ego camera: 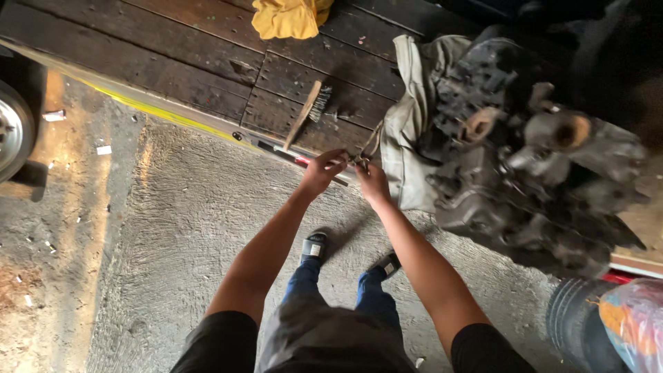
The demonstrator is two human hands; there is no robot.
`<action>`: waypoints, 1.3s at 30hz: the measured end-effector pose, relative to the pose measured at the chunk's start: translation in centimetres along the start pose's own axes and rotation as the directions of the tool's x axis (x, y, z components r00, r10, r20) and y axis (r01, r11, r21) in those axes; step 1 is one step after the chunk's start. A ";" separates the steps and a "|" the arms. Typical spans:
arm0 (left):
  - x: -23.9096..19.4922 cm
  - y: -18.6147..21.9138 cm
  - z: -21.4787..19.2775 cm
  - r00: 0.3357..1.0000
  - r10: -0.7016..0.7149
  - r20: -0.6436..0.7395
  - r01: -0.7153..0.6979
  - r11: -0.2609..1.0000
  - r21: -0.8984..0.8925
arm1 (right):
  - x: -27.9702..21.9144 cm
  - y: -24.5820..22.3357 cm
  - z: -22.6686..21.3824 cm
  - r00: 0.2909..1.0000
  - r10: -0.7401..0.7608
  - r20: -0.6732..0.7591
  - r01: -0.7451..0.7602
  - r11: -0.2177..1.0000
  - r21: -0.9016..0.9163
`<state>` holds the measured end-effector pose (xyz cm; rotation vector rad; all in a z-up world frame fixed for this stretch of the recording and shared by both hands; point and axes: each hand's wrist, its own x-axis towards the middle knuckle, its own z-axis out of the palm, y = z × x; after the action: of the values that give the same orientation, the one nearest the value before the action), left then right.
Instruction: The person uses a socket wrench to loosen and remove bolts from a car engine block resting on a wooden workbench. The person repeatedly positions the wrench, turns it, and removes bolts one at a time.
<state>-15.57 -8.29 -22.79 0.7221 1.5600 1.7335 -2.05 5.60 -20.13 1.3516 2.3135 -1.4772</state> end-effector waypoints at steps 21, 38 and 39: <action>11.0 2.0 -6.1 0.996 -0.088 -0.002 0.026 0.265 0.964 | 19.7 1.9 3.3 0.902 -0.291 -0.318 0.295 0.955 -0.034; 7.2 2.1 -5.0 0.982 -0.183 -0.046 0.093 0.255 0.963 | 12.0 0.2 2.6 0.943 -0.077 -0.324 0.146 0.969 0.197; 6.9 2.2 -4.8 0.985 -0.154 -0.074 0.115 0.283 0.952 | 10.8 -0.4 2.3 0.960 -0.031 -0.279 0.089 0.976 0.199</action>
<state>-23.77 -5.84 -21.44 1.0939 2.5314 0.4105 -9.67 10.55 -26.35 1.6501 2.4344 -1.6920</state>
